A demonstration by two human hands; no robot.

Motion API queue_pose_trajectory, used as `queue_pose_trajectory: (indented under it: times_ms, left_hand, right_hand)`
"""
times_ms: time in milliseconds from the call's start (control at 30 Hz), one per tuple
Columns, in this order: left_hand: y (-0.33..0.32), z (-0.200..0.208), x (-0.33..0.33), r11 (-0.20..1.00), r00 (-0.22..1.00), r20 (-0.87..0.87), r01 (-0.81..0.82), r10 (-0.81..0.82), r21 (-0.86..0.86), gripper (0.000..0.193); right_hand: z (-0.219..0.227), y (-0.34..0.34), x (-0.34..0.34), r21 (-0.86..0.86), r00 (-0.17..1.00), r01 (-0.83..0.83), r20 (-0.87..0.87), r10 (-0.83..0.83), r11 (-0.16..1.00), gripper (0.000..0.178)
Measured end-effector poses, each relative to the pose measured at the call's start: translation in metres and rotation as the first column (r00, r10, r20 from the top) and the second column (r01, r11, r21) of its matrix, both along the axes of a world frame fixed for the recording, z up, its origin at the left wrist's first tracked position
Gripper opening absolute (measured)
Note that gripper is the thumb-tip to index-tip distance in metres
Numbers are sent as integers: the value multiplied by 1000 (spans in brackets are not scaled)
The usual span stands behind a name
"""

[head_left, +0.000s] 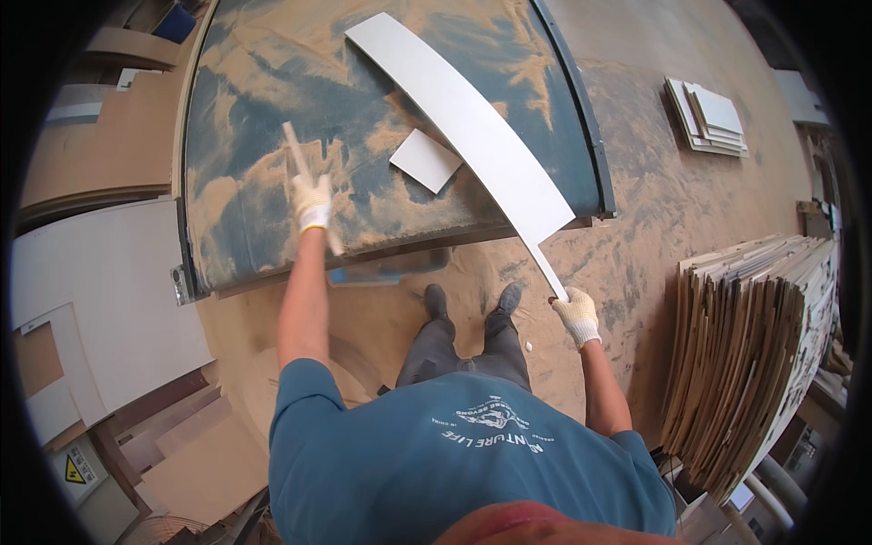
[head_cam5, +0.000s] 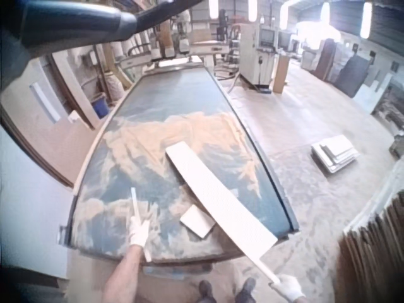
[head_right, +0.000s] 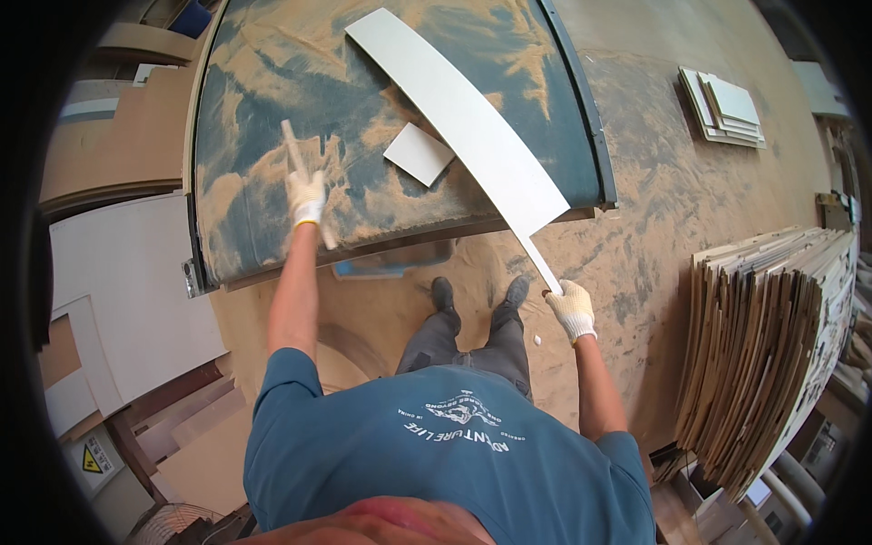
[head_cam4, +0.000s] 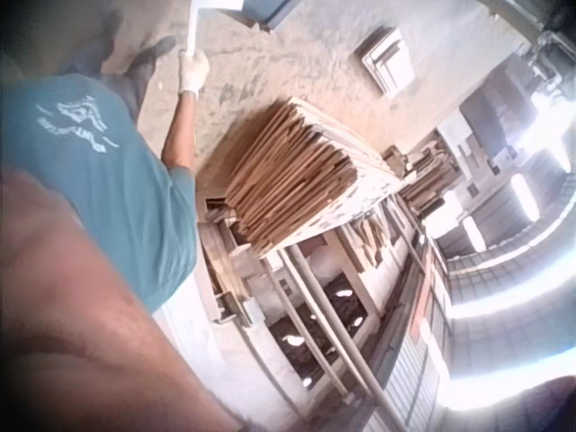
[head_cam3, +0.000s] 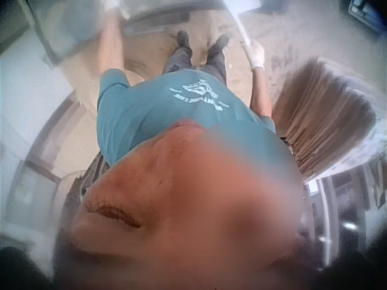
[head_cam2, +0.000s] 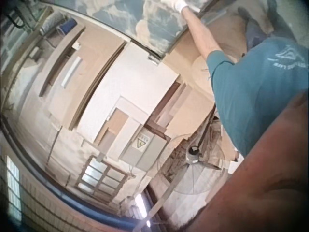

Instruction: The person picks up small white rectangular pieces and places them on a stack, then walks to a forklift and repeatedly lifts large white panels to stack them on a rack. The person wears gloves and handles the panels with both hands, aligning them carefully on the rack.

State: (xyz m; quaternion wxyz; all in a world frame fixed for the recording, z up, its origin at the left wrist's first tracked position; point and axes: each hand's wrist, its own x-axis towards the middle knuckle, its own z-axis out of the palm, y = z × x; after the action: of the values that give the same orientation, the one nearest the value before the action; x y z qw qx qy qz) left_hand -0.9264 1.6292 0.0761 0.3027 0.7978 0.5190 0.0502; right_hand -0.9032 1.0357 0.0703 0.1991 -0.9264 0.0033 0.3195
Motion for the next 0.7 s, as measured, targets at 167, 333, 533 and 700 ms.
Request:
queue_pose_trajectory:
  times_ms: [167,333,533,700]
  left_hand:
    - [-123,-26,92,999,995,-102,14,-17,-30,82]
    - [-173,-17,132,986,961,-268,108,-70,130,107]
    - [-195,-37,187,987,906,-390,-152,162,58,123]
    - [-202,-63,186,980,860,-488,-64,151,190,104]
  right_hand:
    - [23,-4,-18,-12,998,22,58,-21,1000,40]
    - [69,-66,-40,-184,997,-7,74,21,983,40]
    - [91,-131,-12,-166,997,75,-23,-80,983,34]
    - [120,-187,75,-29,994,-40,-98,37,999,33]
